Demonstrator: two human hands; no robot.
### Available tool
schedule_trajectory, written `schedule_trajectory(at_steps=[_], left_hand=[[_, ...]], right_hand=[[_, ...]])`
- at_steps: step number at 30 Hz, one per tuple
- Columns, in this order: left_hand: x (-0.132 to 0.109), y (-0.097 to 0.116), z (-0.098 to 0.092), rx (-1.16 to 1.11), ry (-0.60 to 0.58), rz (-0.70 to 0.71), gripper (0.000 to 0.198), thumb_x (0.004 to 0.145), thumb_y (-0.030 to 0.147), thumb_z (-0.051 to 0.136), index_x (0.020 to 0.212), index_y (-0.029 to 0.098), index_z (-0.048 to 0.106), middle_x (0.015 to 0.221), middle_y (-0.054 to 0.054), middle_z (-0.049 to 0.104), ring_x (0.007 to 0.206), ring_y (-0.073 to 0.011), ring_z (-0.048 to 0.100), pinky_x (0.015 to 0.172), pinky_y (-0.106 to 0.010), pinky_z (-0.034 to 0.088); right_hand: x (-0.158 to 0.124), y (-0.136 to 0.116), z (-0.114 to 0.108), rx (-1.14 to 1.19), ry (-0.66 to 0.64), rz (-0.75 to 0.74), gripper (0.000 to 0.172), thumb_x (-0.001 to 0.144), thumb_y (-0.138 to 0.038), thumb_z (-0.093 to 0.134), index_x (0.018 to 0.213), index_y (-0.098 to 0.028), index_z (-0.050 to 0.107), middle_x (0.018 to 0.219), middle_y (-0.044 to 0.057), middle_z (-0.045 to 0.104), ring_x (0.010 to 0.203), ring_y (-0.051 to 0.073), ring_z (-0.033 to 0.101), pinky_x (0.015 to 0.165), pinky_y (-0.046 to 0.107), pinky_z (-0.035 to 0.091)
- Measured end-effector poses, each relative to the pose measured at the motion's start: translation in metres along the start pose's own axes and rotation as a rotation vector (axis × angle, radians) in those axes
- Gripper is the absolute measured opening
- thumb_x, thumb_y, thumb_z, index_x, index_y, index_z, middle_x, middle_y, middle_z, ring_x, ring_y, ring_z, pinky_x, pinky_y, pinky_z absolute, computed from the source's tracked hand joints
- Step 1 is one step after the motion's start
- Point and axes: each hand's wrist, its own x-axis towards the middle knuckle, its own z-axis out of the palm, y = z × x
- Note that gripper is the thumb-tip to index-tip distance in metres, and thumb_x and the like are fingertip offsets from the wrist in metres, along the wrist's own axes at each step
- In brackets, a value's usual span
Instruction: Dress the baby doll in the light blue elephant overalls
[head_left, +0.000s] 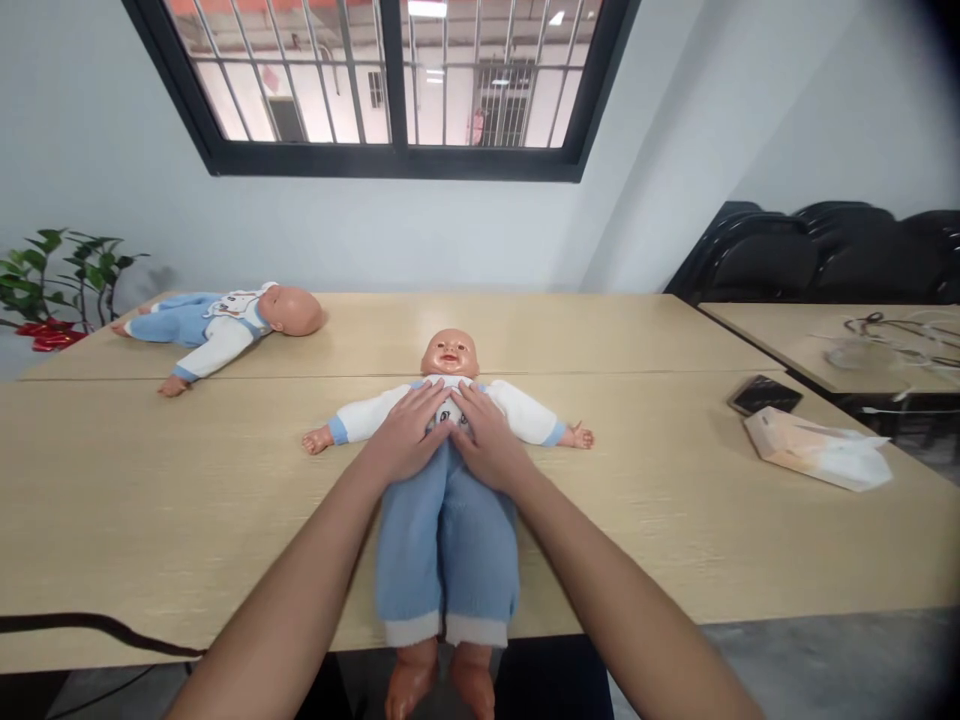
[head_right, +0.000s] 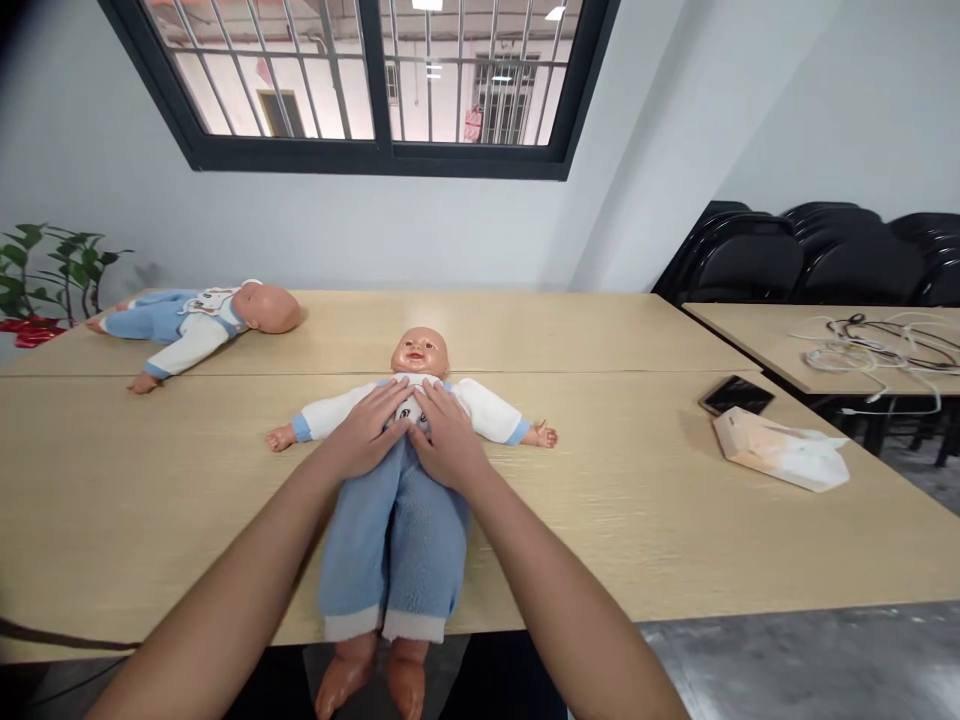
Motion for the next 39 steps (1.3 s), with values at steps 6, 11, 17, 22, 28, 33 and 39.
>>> schedule_trajectory(at_steps=[6, 11, 17, 22, 28, 33, 39], left_hand=[[-0.006, -0.023, -0.002, -0.023, -0.027, -0.048, 0.062, 0.107, 0.052, 0.031, 0.158, 0.019, 0.043, 0.169, -0.011, 0.033, 0.159, -0.0241, 0.025, 0.131, -0.048, 0.020], [-0.001, -0.029, -0.004, -0.052, 0.021, -0.051, 0.062, 0.105, 0.053, 0.037, 0.154, 0.018, 0.047, 0.167, -0.012, 0.038, 0.157, -0.0260, 0.030, 0.130, -0.049, 0.025], [-0.025, 0.005, -0.006, -0.091, 0.116, -0.217, 0.061, 0.101, 0.046, 0.048, 0.154, 0.015, 0.045, 0.165, -0.018, 0.037, 0.157, -0.0318, 0.030, 0.128, -0.055, 0.026], [-0.098, 0.045, 0.026, -0.136, 0.238, -0.425, 0.096, 0.080, 0.039, 0.075, 0.160, 0.014, 0.029, 0.170, -0.024, 0.021, 0.157, -0.0396, 0.024, 0.124, -0.061, 0.031], [-0.123, 0.053, 0.031, -0.266, 0.276, -0.398, 0.075, 0.087, 0.028, 0.063, 0.156, 0.018, 0.036, 0.162, -0.018, 0.040, 0.152, -0.0333, 0.037, 0.126, -0.057, 0.032], [-0.158, 0.065, 0.022, -0.370, 0.184, -0.445, 0.075, 0.095, 0.045, 0.058, 0.163, 0.027, 0.030, 0.169, -0.011, 0.032, 0.157, -0.0305, 0.030, 0.129, -0.057, 0.026], [-0.272, 0.046, 0.005, -0.595, -0.034, -0.490, 0.065, 0.083, 0.051, 0.073, 0.146, 0.050, 0.055, 0.164, 0.004, 0.041, 0.153, -0.0354, 0.036, 0.127, -0.060, 0.027]], right_hand=[[0.003, 0.027, -0.007, -0.127, 0.045, 0.181, 0.062, 0.106, -0.046, 0.040, 0.158, -0.013, 0.042, 0.166, 0.017, 0.037, 0.158, 0.032, 0.027, 0.129, 0.056, 0.017], [0.010, 0.035, -0.014, -0.192, 0.062, 0.320, 0.059, 0.104, -0.039, 0.041, 0.154, -0.007, 0.047, 0.164, 0.021, 0.038, 0.156, 0.033, 0.030, 0.129, 0.055, 0.017], [-0.034, -0.026, -0.007, 0.074, 0.107, 0.332, 0.073, 0.099, -0.046, 0.051, 0.162, -0.016, 0.031, 0.170, 0.019, 0.027, 0.160, 0.031, 0.018, 0.129, 0.056, 0.020], [-0.090, -0.056, 0.002, 0.171, 0.049, 0.408, 0.092, 0.081, -0.029, 0.070, 0.162, -0.018, 0.027, 0.172, 0.019, 0.009, 0.162, 0.032, 0.011, 0.129, 0.055, 0.022], [-0.094, -0.052, -0.011, 0.180, -0.005, 0.432, 0.087, 0.077, -0.017, 0.065, 0.159, -0.019, 0.036, 0.168, 0.019, 0.023, 0.159, 0.030, 0.024, 0.129, 0.051, 0.025], [-0.113, -0.046, -0.009, 0.329, 0.075, 0.399, 0.072, 0.090, -0.039, 0.065, 0.156, -0.027, 0.042, 0.169, 0.012, 0.028, 0.158, 0.029, 0.025, 0.130, 0.055, 0.022], [-0.132, -0.032, -0.001, 0.575, 0.257, 0.481, 0.052, 0.095, -0.050, 0.060, 0.143, -0.028, 0.057, 0.156, 0.011, 0.050, 0.146, 0.028, 0.047, 0.124, 0.051, 0.037]])
